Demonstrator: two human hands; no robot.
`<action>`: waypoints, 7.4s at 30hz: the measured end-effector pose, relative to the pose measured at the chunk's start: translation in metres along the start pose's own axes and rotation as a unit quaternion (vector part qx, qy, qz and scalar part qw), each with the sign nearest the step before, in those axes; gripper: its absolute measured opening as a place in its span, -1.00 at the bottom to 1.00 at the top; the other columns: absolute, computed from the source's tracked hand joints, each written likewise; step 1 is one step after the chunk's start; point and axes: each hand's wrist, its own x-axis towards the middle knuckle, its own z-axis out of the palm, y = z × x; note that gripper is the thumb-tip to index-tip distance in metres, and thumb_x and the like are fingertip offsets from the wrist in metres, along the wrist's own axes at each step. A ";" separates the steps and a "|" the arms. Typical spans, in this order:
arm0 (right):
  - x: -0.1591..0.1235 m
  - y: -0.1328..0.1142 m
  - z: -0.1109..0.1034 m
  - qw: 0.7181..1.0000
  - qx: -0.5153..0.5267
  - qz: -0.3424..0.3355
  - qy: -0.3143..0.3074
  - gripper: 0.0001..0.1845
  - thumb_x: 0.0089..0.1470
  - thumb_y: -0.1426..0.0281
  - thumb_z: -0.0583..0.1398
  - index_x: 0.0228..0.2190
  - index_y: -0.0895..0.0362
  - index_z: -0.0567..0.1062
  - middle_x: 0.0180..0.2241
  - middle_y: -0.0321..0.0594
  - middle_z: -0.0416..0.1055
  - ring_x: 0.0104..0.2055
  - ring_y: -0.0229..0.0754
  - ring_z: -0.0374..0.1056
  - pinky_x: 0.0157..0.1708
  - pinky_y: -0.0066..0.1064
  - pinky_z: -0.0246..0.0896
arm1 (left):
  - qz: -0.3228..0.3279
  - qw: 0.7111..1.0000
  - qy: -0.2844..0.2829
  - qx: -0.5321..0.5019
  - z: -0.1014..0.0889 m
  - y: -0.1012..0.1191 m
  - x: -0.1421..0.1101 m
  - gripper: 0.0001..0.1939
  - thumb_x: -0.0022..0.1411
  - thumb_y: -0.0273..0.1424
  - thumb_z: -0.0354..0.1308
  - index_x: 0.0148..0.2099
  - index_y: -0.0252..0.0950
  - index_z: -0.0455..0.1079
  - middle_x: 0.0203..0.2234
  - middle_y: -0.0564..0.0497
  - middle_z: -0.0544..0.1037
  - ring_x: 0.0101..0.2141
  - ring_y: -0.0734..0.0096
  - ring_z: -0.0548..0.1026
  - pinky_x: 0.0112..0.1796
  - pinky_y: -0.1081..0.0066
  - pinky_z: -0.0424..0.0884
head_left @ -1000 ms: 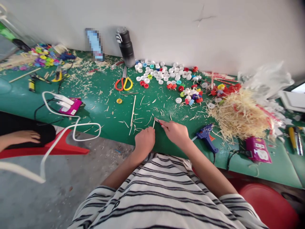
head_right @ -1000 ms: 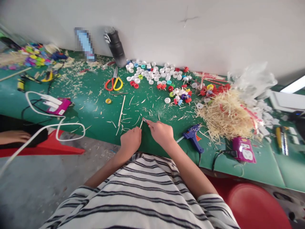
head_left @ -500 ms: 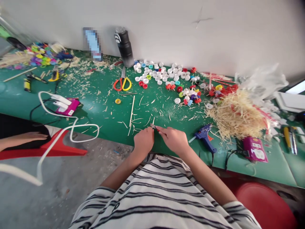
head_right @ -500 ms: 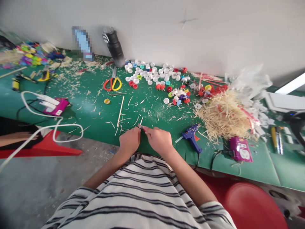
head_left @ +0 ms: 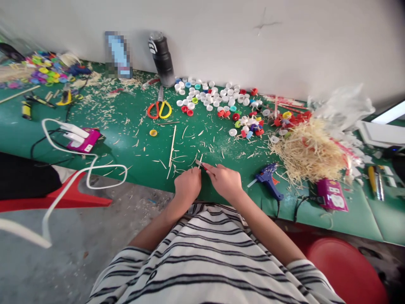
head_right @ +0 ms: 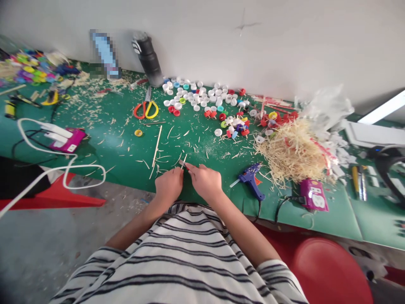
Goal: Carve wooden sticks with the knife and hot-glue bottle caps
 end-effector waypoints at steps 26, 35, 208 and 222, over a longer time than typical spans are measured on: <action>0.014 0.001 0.002 0.999 0.005 0.034 0.008 -0.48 0.41 0.13 -0.14 0.30 -0.32 0.27 -0.15 -0.20 0.54 -0.30 -0.17 0.48 -0.37 -0.42 0.22 | 0.007 1.000 0.011 0.011 0.001 0.001 0.000 -0.50 0.51 -0.27 -0.36 -0.17 -0.31 0.39 -0.35 -0.18 0.60 -0.29 0.11 0.62 -0.40 0.36 0.32; -0.008 0.013 0.000 0.999 0.044 0.015 -0.002 -0.52 0.40 0.14 -0.08 0.24 -0.35 0.36 -0.23 -0.29 0.56 -0.25 -0.19 0.48 -0.39 -0.45 0.19 | 0.010 1.000 0.002 0.006 -0.004 0.002 -0.001 -0.51 0.51 -0.27 -0.36 -0.15 -0.30 0.39 -0.33 -0.15 0.60 -0.28 0.17 0.60 -0.40 0.38 0.29; -0.016 0.019 0.000 0.997 0.068 0.039 0.010 -0.55 0.38 0.13 -0.03 0.20 -0.36 0.40 -0.28 -0.32 0.55 -0.28 -0.22 0.48 -0.47 -0.48 0.11 | -0.009 0.999 0.027 -0.016 0.001 0.000 -0.003 -0.52 0.52 -0.18 -0.32 -0.17 -0.25 0.38 -0.36 -0.10 0.59 -0.30 0.21 0.57 -0.42 0.35 0.16; -0.012 0.015 -0.001 0.997 0.066 0.034 -0.020 -0.54 0.39 0.13 -0.05 0.22 -0.38 0.36 -0.23 -0.35 0.57 -0.23 -0.22 0.48 -0.38 -0.46 0.20 | 0.006 0.999 0.028 -0.015 0.001 0.000 -0.003 -0.46 0.52 -0.20 -0.41 -0.18 -0.25 0.38 -0.35 -0.11 0.59 -0.32 0.21 0.56 -0.42 0.36 0.15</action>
